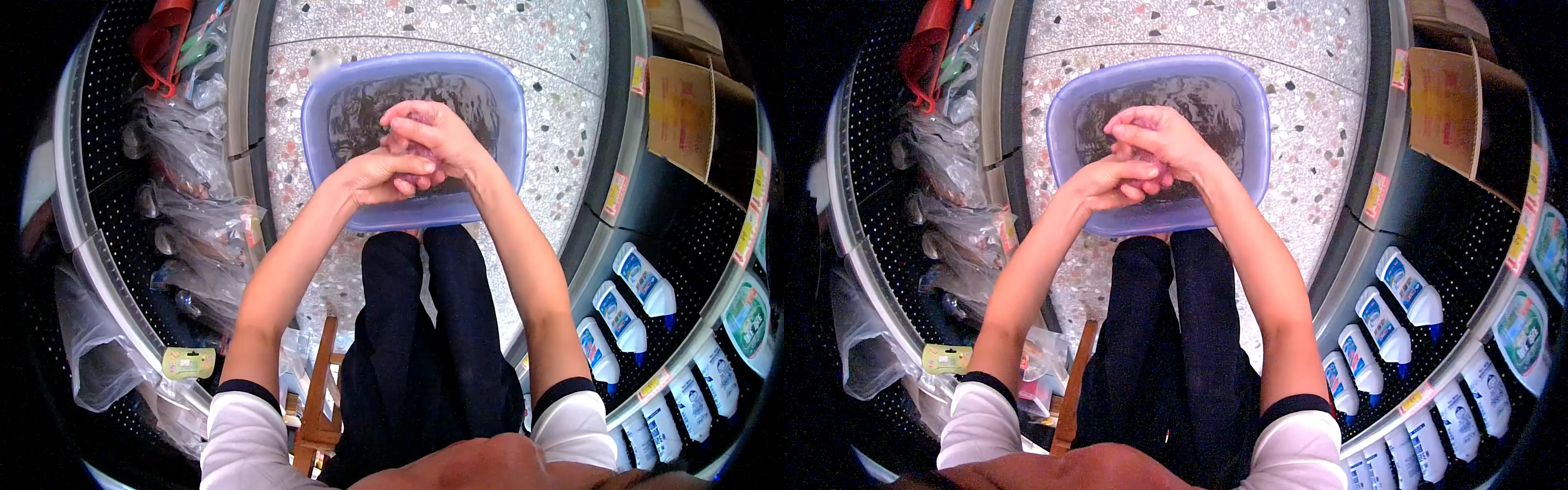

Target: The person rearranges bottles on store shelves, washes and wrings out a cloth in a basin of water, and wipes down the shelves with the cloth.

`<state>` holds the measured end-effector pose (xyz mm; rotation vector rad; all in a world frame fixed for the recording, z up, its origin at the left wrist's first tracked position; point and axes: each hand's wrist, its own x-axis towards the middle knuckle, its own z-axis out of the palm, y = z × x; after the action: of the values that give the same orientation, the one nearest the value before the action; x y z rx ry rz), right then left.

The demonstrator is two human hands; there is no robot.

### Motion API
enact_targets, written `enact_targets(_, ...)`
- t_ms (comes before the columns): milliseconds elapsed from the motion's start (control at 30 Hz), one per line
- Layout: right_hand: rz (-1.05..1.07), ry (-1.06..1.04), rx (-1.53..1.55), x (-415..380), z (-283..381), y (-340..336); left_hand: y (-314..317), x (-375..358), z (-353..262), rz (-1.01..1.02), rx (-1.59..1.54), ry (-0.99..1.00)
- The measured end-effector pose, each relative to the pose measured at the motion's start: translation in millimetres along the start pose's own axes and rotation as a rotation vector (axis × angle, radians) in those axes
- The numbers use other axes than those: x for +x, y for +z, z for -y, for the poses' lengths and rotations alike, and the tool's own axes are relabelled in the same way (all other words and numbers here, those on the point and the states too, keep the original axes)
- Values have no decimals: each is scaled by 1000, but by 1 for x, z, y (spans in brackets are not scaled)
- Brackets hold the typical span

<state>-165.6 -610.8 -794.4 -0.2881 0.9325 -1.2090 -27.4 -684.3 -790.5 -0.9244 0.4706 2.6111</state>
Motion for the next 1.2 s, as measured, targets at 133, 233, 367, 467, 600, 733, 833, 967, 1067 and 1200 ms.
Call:
enact_targets(133,-86,31,-68,7,0,0,4,11,1,-53,5,-33)
enact_targets(233,-137,22,-142,14,-2,-5,11,13,1,-81,53,-9)
enact_targets(367,-209,72,-217,19,-5,-6,12,21,5,-181,194,23)
enact_targets(467,-305,73,-341,23,-8,-6,10,32,16,-326,310,94)
enact_targets(600,-481,48,-643,30,-15,-4,10,41,26,-533,555,160)
enact_targets(733,-648,-115,-1085,36,-26,-3,-5,57,39,-745,1028,397)
enact_targets(833,-743,-77,-1041,38,-30,-2,-10,60,41,-778,1202,508)
enact_targets(967,-841,26,-1015,42,-35,2,-15,59,45,-779,1259,577)
enact_targets(1067,-880,120,-999,41,-36,6,-12,54,48,-780,1283,567)
enact_targets(1200,-937,137,-950,26,-27,17,-9,49,55,-830,1293,524)
